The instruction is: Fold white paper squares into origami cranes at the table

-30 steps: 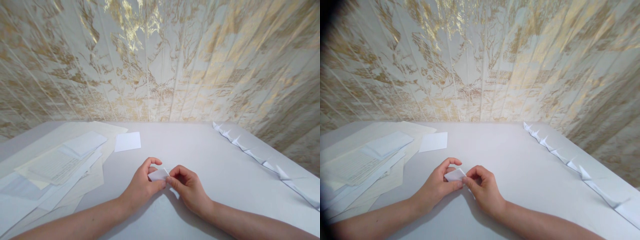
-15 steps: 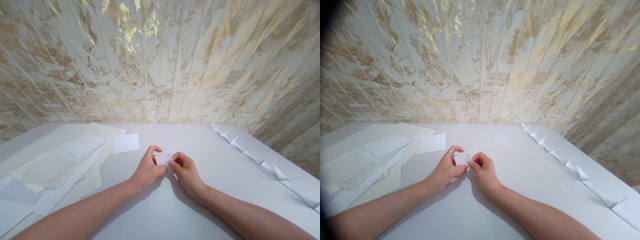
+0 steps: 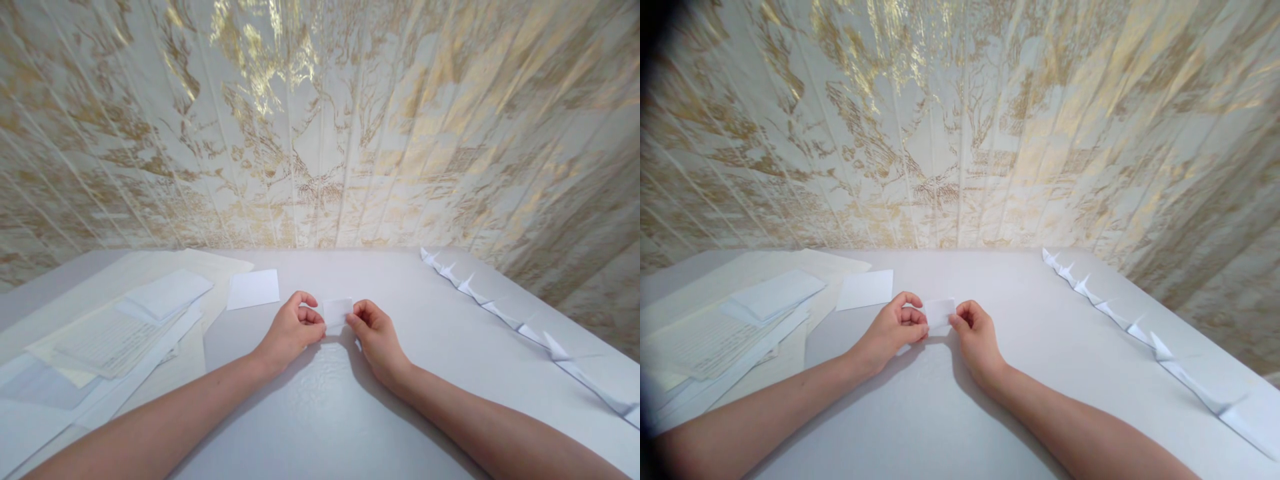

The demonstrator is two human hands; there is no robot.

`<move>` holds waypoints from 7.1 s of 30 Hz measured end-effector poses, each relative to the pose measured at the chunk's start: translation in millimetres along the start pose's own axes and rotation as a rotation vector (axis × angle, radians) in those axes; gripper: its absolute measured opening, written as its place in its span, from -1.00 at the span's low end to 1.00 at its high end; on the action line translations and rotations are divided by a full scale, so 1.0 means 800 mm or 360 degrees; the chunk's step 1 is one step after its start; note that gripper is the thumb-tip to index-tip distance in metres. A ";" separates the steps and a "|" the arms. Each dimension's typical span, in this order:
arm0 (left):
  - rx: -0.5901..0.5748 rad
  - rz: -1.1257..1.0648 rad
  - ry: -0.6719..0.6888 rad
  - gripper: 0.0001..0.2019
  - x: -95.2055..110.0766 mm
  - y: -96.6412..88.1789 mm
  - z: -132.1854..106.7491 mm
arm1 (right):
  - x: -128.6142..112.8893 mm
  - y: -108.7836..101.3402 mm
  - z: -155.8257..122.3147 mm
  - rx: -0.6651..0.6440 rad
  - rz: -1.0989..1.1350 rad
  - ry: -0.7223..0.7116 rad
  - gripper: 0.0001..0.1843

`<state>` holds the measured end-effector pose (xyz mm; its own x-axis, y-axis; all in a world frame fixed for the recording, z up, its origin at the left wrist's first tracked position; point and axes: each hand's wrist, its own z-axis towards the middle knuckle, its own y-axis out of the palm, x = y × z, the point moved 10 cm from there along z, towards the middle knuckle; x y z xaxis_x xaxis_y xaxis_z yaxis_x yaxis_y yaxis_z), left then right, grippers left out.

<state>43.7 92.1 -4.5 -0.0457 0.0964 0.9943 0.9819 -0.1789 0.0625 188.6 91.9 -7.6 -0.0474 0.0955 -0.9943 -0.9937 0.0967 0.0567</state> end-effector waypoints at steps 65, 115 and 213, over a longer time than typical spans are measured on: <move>0.0272 -0.0236 0.0186 -0.78 -0.002 -0.024 0.010 | -0.058 0.040 -0.038 -0.0463 -0.0830 -0.0958 -0.86; -0.0273 -0.0276 0.0196 -0.58 0.002 0.016 0.001 | -0.037 0.042 -0.022 -0.0546 -0.0685 -0.0608 -0.79; -0.0314 -0.0811 0.0043 -0.53 -0.002 0.006 0.014 | -0.016 0.043 -0.015 -0.0839 0.0251 -0.0036 -0.63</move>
<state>50.8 102.1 -6.7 -0.5141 0.1941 0.8355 0.7811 -0.2966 0.5495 153.6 82.2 6.4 -0.2035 0.0905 -0.9749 -0.8912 -0.4294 0.1461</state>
